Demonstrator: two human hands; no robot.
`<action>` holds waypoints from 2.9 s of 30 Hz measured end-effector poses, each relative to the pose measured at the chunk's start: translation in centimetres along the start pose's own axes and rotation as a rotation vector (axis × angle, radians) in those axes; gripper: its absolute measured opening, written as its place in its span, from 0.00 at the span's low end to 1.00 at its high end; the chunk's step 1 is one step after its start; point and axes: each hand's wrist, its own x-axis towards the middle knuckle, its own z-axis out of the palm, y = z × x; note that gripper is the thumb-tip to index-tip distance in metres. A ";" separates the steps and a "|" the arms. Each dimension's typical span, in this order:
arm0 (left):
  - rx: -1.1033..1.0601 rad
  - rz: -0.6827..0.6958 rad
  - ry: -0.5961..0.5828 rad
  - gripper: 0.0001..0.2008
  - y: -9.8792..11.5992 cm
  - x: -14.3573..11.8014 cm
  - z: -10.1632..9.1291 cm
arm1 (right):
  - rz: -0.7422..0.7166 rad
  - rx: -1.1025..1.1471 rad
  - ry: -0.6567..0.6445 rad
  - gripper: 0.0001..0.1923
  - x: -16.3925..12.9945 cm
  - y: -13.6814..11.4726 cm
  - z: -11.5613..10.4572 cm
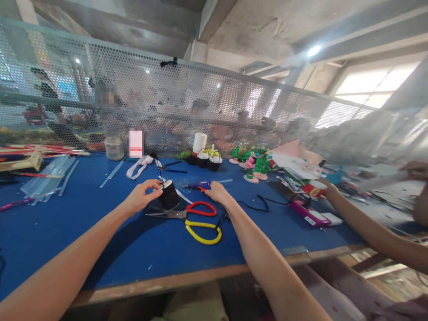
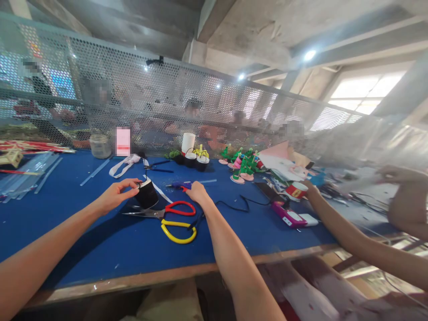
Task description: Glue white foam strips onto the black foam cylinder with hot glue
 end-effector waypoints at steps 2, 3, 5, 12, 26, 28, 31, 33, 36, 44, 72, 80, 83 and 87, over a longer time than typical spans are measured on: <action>0.005 -0.003 -0.009 0.19 0.0 0.0 -0.1 | 0.073 0.035 0.023 0.07 -0.1 -0.6 -0.5; 0.003 -0.004 -0.012 0.19 0.1 0.0 -0.1 | 0.103 0.050 0.037 0.08 -0.2 -1.1 -0.8; -0.009 0.004 -0.017 0.18 0.1 0.0 0.0 | 0.125 0.142 0.043 0.10 -0.7 -2.3 -1.5; -0.133 -0.037 0.014 0.15 -0.6 0.1 0.1 | 0.082 0.649 -0.138 0.07 -3.5 -7.0 -2.6; -0.155 -0.082 0.124 0.16 -1.4 0.1 0.5 | -0.213 0.145 0.013 0.09 -5.0 -7.6 -0.5; -0.165 -0.077 0.114 0.16 -1.4 0.1 0.5 | -0.227 0.115 0.004 0.08 -5.1 -7.8 -0.4; -0.191 -0.082 0.093 0.15 -1.4 0.1 0.5 | -0.236 0.080 -0.010 0.07 -5.3 -8.1 -0.3; -0.198 -0.082 0.084 0.16 -1.3 0.1 0.5 | -0.247 0.070 -0.010 0.07 -5.3 -8.2 -0.4; -0.194 -0.065 0.069 0.16 -1.2 0.0 0.5 | -0.238 0.044 0.006 0.06 -5.2 -8.1 -0.4; -0.172 -0.057 0.057 0.16 -1.1 0.1 0.5 | -0.251 0.052 0.008 0.04 -5.4 -8.3 -0.4; -0.135 0.009 0.045 0.14 -1.3 0.2 0.5 | -0.239 -0.020 -0.023 0.05 -5.8 -9.1 -1.1; -0.118 0.015 0.042 0.13 -1.7 0.3 0.4 | -0.234 -0.032 -0.020 0.06 -5.7 -8.9 -1.0; -0.122 0.015 0.023 0.14 -1.5 0.3 0.4 | -0.223 -0.019 -0.030 0.07 -5.6 -8.7 -1.0; -0.148 -0.022 -0.013 0.15 -1.0 0.2 0.3 | -0.159 0.018 -0.030 0.09 -5.1 -8.1 -1.2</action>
